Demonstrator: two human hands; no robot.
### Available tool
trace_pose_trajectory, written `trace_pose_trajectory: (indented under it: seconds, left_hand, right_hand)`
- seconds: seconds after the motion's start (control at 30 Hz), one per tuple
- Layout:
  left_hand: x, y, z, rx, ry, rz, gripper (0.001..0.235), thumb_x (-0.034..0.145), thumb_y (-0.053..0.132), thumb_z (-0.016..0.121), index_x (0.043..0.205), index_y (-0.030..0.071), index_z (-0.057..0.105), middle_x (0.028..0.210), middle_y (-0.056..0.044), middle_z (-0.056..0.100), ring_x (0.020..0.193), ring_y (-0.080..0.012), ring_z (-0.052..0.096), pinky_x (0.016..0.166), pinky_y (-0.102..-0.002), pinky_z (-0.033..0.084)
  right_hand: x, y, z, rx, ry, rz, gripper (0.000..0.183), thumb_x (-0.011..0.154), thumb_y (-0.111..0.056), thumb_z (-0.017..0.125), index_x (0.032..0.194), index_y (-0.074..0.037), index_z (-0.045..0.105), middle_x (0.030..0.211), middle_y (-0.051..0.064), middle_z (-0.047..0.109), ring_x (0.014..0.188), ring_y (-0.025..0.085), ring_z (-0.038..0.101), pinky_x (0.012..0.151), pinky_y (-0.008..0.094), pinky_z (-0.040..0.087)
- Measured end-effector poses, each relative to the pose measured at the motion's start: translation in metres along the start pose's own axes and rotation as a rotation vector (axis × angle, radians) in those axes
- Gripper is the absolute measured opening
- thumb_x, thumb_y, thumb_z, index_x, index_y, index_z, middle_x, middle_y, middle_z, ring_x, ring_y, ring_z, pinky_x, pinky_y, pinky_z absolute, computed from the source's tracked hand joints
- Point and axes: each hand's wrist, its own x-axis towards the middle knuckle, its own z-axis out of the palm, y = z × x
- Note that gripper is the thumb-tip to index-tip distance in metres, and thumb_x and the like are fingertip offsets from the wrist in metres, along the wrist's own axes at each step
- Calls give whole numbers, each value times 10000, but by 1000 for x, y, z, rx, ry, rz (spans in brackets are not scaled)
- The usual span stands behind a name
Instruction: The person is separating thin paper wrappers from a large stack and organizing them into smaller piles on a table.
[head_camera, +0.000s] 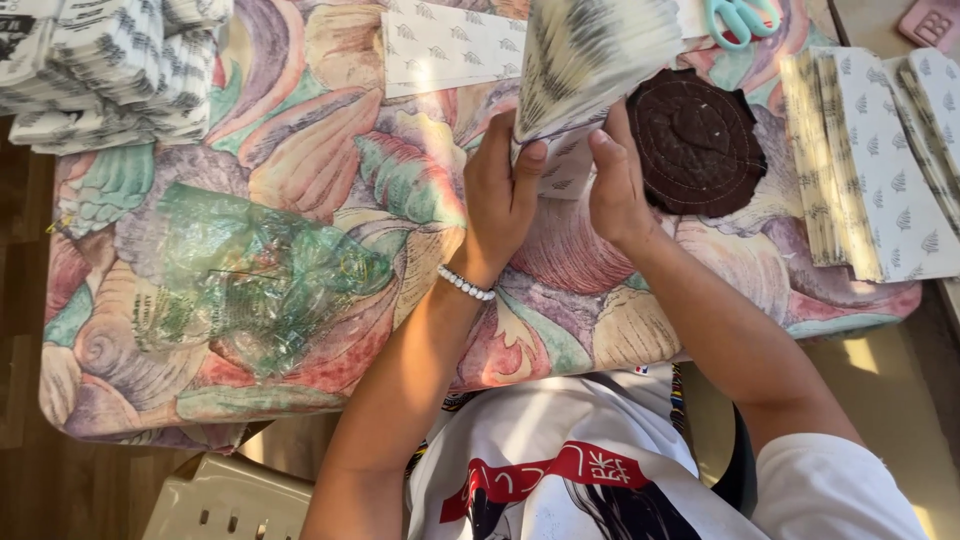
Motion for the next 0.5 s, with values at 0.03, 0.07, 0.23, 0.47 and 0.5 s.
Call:
trace_pose_trajectory:
  seconds: [0.03,0.07,0.23,0.47,0.5]
  left_hand:
    - [2,-1,-2,6,4,-1,438,1107,498,366,1258,119,524,931,-39,657,691,-185,614,592,-311,450]
    - [3,-1,-2,39,16,-9,378,1096,452,404,1178,112,545,780,-14,564,605,-144,521,544,-297,389]
    - [31,22,-42,13,1,-117,361,1058,454,446,1051,110,556,608,30,466,513,-86,416,495,-284,344]
    - [5,71,-190,615,-341,98,869,936,635,609,1523,37,381,1563,-243,440,1461,-443,419,1124,-629,411]
    - [2,76,-213,734,-558,189,852,872,668,632,1495,101,499,1550,-223,421,1493,-452,284,1143,-745,299]
  right_hand:
    - [1,3,-2,6,-5,-1,592,1120,-389,333,1590,-33,279,1607,199,388,1529,323,358,1284,470,332]
    - [0,6,-4,-117,4,55,496,1128,-301,362,1519,1,340,1315,124,438,1205,235,368,1065,411,363]
    - [21,-35,16,-231,-70,-104,380,1182,-227,376,1489,-2,378,1410,152,523,1310,282,525,1141,405,443]
    - [103,-23,68,24,-161,0,410,1142,-293,479,1474,-58,422,1269,42,570,1129,155,550,961,312,474]
    - [120,-18,77,95,-163,-40,449,1143,-330,521,1491,-58,440,1204,33,591,1020,133,590,861,283,502]
